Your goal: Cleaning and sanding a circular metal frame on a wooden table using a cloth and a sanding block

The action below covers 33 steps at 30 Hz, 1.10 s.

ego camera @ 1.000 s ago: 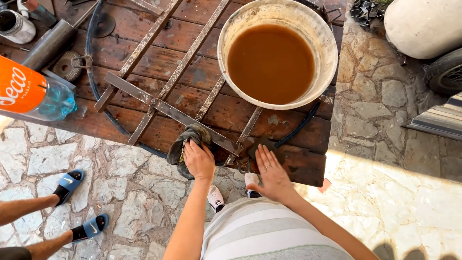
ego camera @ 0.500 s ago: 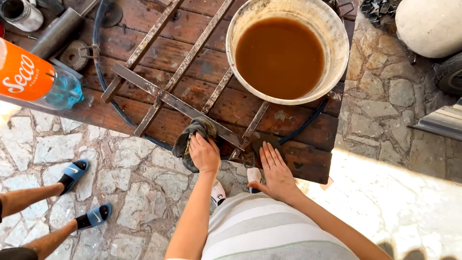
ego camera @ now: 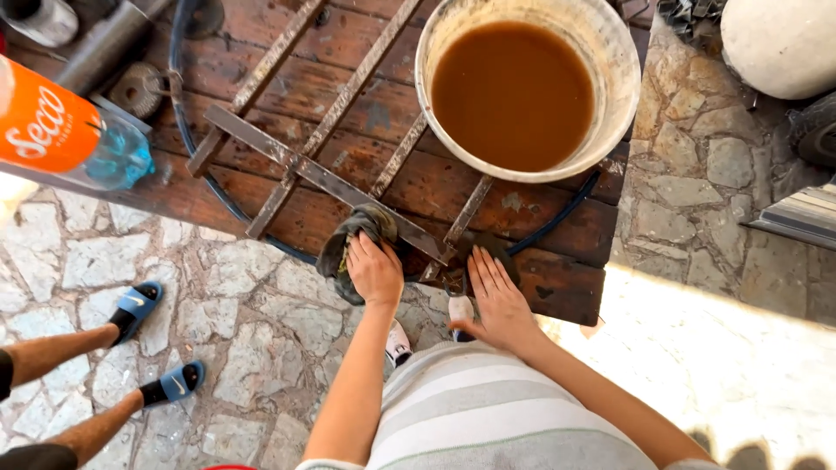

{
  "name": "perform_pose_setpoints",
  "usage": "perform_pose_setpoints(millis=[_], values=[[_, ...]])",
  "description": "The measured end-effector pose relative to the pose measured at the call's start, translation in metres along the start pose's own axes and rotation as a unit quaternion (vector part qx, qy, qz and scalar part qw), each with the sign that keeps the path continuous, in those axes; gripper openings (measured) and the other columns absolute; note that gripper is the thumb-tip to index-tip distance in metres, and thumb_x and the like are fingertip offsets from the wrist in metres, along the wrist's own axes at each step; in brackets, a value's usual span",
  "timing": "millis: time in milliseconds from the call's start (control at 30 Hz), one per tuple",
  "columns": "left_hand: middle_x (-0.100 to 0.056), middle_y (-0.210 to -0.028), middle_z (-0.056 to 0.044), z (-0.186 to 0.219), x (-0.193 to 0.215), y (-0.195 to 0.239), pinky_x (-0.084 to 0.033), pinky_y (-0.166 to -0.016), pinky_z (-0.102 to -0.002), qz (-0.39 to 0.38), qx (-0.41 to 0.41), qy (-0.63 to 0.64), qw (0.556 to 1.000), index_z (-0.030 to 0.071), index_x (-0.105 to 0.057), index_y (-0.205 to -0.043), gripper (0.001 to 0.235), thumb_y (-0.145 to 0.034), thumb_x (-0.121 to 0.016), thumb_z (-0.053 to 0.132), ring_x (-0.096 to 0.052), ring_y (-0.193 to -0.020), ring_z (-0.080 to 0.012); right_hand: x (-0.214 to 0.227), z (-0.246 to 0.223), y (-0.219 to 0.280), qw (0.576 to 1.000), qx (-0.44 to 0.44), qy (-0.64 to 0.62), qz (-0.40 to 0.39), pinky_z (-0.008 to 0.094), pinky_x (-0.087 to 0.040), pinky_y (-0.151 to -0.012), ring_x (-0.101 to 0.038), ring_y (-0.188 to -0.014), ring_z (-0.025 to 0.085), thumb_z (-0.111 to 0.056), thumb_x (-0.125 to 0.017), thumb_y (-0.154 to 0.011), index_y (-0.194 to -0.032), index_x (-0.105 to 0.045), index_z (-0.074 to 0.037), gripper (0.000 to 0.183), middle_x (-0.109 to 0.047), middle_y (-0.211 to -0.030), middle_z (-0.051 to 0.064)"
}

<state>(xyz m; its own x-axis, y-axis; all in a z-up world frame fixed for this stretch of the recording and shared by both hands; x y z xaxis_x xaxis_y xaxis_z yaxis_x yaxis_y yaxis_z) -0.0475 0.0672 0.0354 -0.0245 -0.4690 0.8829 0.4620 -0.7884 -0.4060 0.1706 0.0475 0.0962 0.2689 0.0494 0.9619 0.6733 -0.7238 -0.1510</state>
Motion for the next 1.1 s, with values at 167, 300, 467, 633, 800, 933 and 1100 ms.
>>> perform_pose_setpoints(millis=[167, 300, 467, 633, 800, 933, 1100], values=[[-0.060, -0.120, -0.021, 0.001, -0.003, -0.002, -0.053, -0.093, -0.044, 0.012, -0.007, -0.002, 1.000, -0.006, -0.054, -0.132, 0.041, -0.101, -0.055, 0.021, -0.064, -0.109, -0.0340, 0.004, -0.002, -0.008, 1.000, -0.005, 0.017, 0.009, 0.046, -0.015, -0.127, -0.025, -0.153, 0.038, -0.089, -0.047, -0.079, -0.151, -0.032, 0.009, 0.123, -0.029, -0.162, 0.028], [-0.060, -0.118, -0.021, 0.002, 0.004, -0.004, -0.052, -0.092, -0.043, 0.022, -0.012, 0.004, 1.000, -0.006, -0.055, -0.130, 0.040, -0.100, -0.055, 0.020, -0.064, -0.108, -0.0341, 0.007, -0.002, -0.003, 1.000, -0.008, 0.005, -0.002, 0.046, -0.016, -0.126, -0.025, -0.153, 0.038, -0.087, -0.047, -0.082, -0.152, -0.032, 0.008, 0.119, -0.029, -0.161, 0.028], [-0.060, -0.119, -0.022, 0.003, 0.001, 0.001, -0.053, -0.091, -0.044, 0.012, -0.009, 0.004, 1.000, -0.007, -0.054, -0.130, 0.040, -0.100, -0.056, 0.019, -0.064, -0.108, -0.0350, -0.001, 0.005, -0.010, 1.000, -0.003, 0.006, -0.005, 0.046, -0.015, -0.127, -0.025, -0.153, 0.038, -0.085, -0.045, -0.085, -0.152, -0.032, 0.008, 0.116, -0.029, -0.162, 0.028], [-0.059, -0.121, -0.023, -0.002, -0.007, 0.000, -0.052, -0.093, -0.045, 0.001, -0.010, 0.002, 1.000, -0.007, -0.053, -0.132, 0.042, -0.100, -0.056, 0.020, -0.064, -0.111, -0.0360, 0.008, -0.004, -0.003, 1.000, 0.003, -0.001, -0.022, 0.044, -0.014, -0.126, -0.025, -0.153, 0.037, -0.087, -0.047, -0.084, -0.152, -0.033, 0.007, 0.116, -0.029, -0.162, 0.027], [-0.059, -0.123, -0.027, 0.001, -0.002, 0.003, -0.053, -0.094, -0.047, -0.011, -0.011, 0.010, 1.000, -0.009, -0.052, -0.134, 0.041, -0.103, -0.054, 0.017, -0.064, -0.112, -0.0378, 0.001, 0.003, -0.005, 1.000, 0.003, -0.027, -0.016, 0.046, -0.013, -0.126, -0.023, -0.153, 0.038, -0.085, -0.043, -0.087, -0.153, -0.031, 0.009, 0.115, -0.026, -0.162, 0.029], [-0.059, -0.124, -0.027, -0.001, -0.008, -0.001, -0.053, -0.095, -0.048, -0.017, -0.004, 0.009, 1.000, -0.009, -0.051, -0.135, 0.042, -0.103, -0.054, 0.018, -0.064, -0.114, -0.0383, 0.004, 0.005, -0.004, 1.000, 0.018, 0.012, -0.012, 0.045, -0.015, -0.127, -0.023, -0.154, 0.036, -0.087, -0.043, -0.084, -0.153, -0.030, 0.006, 0.117, -0.026, -0.163, 0.026], [-0.059, -0.125, -0.028, 0.001, -0.004, -0.001, -0.053, -0.096, -0.048, -0.030, 0.002, 0.000, 1.000, -0.009, -0.050, -0.136, 0.042, -0.104, -0.053, 0.018, -0.064, -0.114, -0.0381, -0.004, 0.007, -0.005, 1.000, -0.003, -0.013, -0.012, 0.046, -0.012, -0.126, -0.021, -0.154, 0.039, -0.087, -0.043, -0.084, -0.154, -0.027, 0.009, 0.120, -0.024, -0.163, 0.029]])
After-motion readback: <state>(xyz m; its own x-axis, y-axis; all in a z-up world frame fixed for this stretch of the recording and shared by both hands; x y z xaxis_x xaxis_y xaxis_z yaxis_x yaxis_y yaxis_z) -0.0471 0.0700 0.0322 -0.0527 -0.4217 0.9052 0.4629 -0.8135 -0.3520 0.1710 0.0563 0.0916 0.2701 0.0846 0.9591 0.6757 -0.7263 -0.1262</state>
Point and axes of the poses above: each hand's wrist, its own y-axis away from the middle knuckle, its own x-axis out of the back of the hand, z = x × y, the point moved 9 cm from there along -y, towards the middle knuckle
